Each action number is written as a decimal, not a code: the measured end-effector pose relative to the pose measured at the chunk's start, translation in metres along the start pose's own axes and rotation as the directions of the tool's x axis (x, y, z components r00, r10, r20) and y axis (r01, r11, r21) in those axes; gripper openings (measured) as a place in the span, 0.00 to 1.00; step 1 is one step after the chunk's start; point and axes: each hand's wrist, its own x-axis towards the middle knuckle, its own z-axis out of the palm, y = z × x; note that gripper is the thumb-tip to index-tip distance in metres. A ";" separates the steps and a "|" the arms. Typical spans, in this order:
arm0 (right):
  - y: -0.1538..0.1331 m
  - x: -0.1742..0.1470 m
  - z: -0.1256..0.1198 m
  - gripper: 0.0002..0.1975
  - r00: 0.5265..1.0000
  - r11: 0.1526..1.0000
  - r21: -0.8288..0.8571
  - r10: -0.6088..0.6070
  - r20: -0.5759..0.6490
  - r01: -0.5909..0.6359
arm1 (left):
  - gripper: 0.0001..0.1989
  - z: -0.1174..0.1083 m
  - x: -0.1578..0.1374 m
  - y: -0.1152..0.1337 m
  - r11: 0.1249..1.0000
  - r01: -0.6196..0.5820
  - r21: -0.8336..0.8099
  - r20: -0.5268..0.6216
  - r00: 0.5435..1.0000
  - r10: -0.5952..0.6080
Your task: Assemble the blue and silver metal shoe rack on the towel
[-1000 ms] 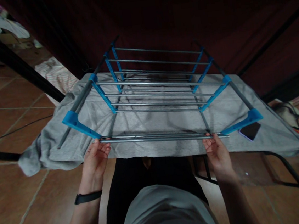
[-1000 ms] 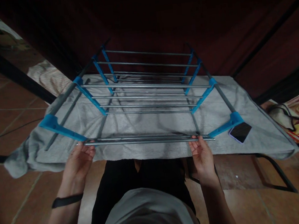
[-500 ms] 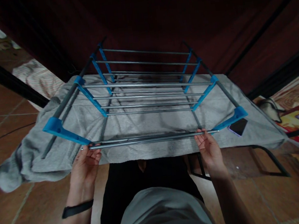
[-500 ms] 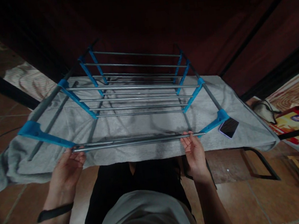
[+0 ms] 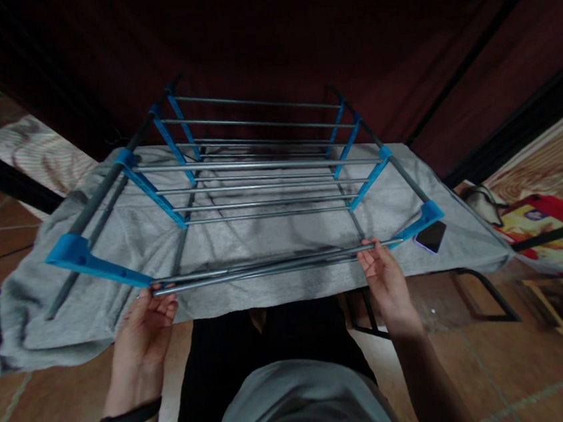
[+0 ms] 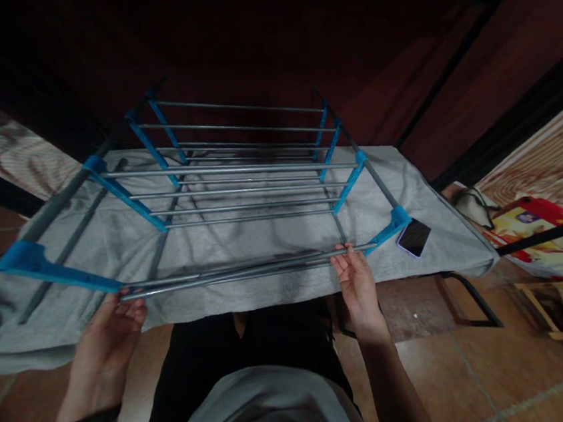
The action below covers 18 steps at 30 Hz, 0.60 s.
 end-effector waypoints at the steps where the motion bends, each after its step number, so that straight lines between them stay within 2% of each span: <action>1: -0.001 0.000 0.001 0.11 1.000 1.000 -0.001 -0.002 0.003 0.002 | 0.12 0.001 0.000 0.000 1.000 0.000 0.001 -0.007 1.000 0.000; 12: -0.012 0.002 0.011 0.11 1.000 1.000 -0.010 -0.022 0.008 0.022 | 0.10 0.001 -0.002 -0.003 1.000 0.011 -0.002 -0.014 1.000 -0.011; 18: -0.015 0.000 0.016 0.10 0.998 0.999 0.012 -0.043 0.035 0.043 | 0.12 0.002 -0.001 -0.003 1.000 0.013 0.009 -0.050 0.999 -0.012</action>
